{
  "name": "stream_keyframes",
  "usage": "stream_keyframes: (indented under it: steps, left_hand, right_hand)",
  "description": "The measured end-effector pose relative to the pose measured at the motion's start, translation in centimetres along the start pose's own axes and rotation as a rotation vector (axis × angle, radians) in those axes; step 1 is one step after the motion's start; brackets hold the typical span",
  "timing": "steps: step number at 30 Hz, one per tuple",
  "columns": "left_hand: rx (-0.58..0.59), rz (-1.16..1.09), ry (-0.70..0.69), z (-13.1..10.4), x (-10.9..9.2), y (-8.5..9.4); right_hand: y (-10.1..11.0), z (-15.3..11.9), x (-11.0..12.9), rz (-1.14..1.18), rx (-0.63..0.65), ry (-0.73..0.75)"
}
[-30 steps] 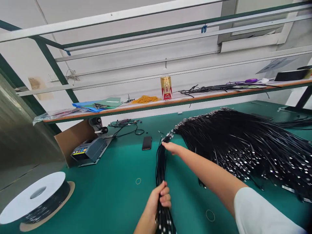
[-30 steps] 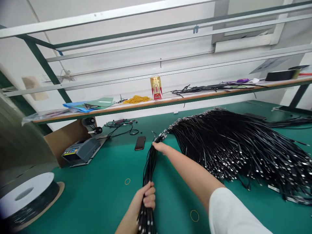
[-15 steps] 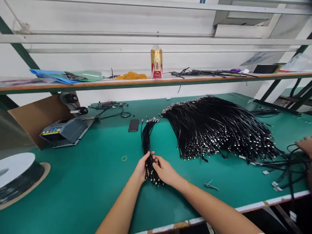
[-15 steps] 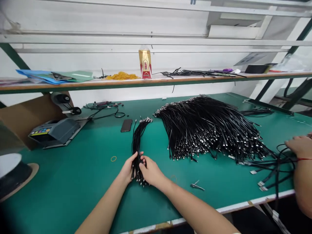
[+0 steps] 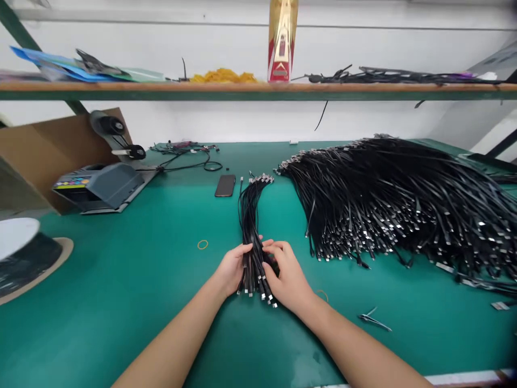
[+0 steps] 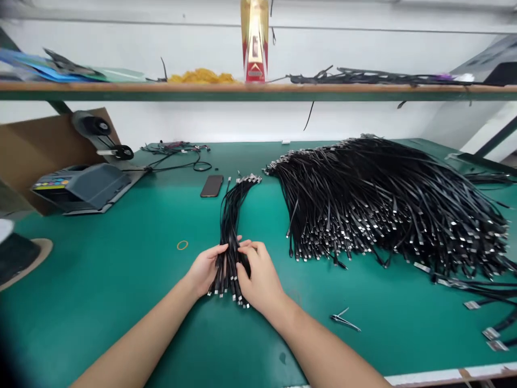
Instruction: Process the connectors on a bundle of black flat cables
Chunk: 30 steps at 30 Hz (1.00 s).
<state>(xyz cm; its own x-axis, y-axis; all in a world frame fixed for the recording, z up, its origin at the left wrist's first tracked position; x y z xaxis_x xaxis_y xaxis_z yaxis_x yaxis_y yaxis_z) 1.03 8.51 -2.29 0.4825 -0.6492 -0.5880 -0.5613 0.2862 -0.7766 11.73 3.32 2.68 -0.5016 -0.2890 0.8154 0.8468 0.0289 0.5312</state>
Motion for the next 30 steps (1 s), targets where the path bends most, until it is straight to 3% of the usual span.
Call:
stream_keyframes:
  steps: [6, 21, 30]
  left_hand:
    - [-0.029, 0.025, 0.017, 0.0, -0.6, 0.2]
    - [-0.016, 0.131, -0.012, 0.0, -0.6, 0.2]
    - [-0.022, 0.031, -0.034, 0.1, -0.4, 0.1]
  right_hand:
    - [-0.5, 0.6, 0.1, -0.165, 0.068, 0.028]
    - [0.7, 0.5, 0.6, -0.224, -0.084, 0.069]
    - [-0.1, -1.2, 3.1, -0.234, 0.091, 0.174]
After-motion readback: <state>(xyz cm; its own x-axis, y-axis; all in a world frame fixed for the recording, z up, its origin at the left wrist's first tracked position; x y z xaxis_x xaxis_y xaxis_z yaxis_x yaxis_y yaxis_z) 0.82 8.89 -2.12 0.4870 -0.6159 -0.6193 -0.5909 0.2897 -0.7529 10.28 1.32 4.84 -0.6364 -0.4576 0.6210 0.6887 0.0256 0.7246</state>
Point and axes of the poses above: each hand's wrist, its own z-axis towards the middle knuckle, its own y-axis out of the back of the hand, x = y × z, the point moved 9 cm from there along z, towards the middle knuckle, and after that the axes turned 13 degrees about x, right-handed, at the moved point
